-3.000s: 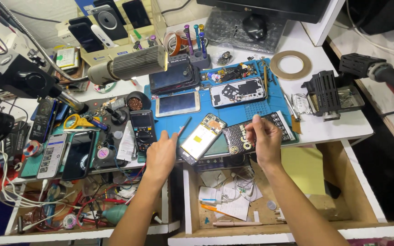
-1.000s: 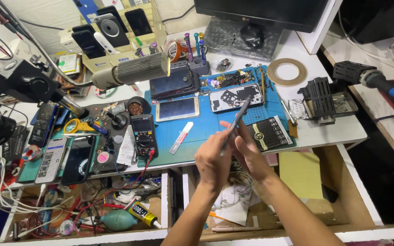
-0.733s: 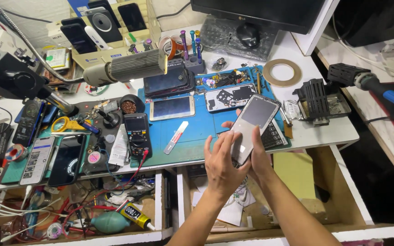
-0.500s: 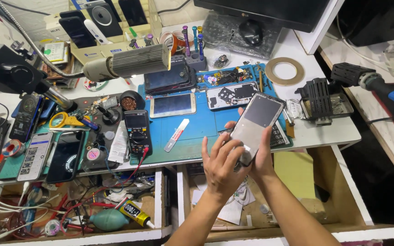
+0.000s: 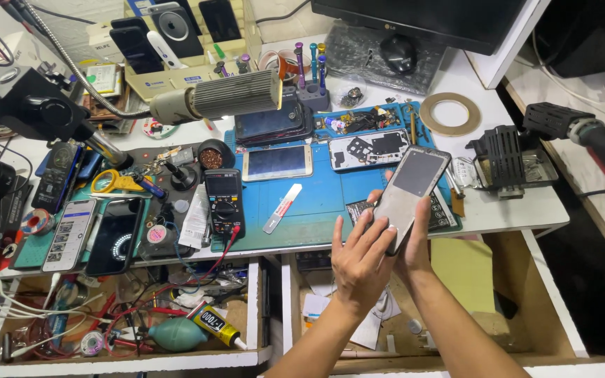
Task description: Repairing a mobile phone by inspecting and assembling the screen and battery components
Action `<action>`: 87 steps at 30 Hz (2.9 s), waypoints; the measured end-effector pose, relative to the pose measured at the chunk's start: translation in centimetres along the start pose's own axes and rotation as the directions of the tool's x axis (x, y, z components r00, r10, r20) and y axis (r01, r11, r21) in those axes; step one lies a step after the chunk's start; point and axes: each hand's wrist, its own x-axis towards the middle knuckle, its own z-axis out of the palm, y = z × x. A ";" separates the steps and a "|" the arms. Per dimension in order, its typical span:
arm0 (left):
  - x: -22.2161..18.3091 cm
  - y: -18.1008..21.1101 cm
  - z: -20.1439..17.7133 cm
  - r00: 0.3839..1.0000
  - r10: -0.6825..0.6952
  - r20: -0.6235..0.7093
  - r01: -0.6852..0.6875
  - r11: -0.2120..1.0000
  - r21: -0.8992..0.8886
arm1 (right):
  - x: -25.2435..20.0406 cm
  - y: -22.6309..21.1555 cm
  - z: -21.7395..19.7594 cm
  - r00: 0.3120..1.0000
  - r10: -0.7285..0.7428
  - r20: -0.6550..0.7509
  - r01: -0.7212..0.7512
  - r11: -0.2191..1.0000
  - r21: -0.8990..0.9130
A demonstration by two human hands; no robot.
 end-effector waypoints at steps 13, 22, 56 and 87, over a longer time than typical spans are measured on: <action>-0.1 0.5 0.1 0.999 -0.045 -0.006 0.045 0.998 -0.045 | -0.1 0.7 -0.6 0.996 -0.024 -0.081 0.020 0.999 -0.050; 0.0 0.7 -1.3 0.971 -0.049 0.236 0.071 0.994 -0.087 | -0.3 -1.4 0.9 0.997 0.036 -0.066 -0.028 0.991 0.127; -0.4 -2.4 -1.5 0.580 -0.498 0.645 0.814 0.390 -0.431 | -0.2 -2.4 2.4 0.990 0.047 -0.133 -0.140 0.222 -0.965; -0.8 -5.1 -1.0 0.267 -0.553 0.789 0.857 -0.238 -0.457 | -0.9 -0.5 1.5 0.938 0.343 -0.050 -0.335 0.935 0.117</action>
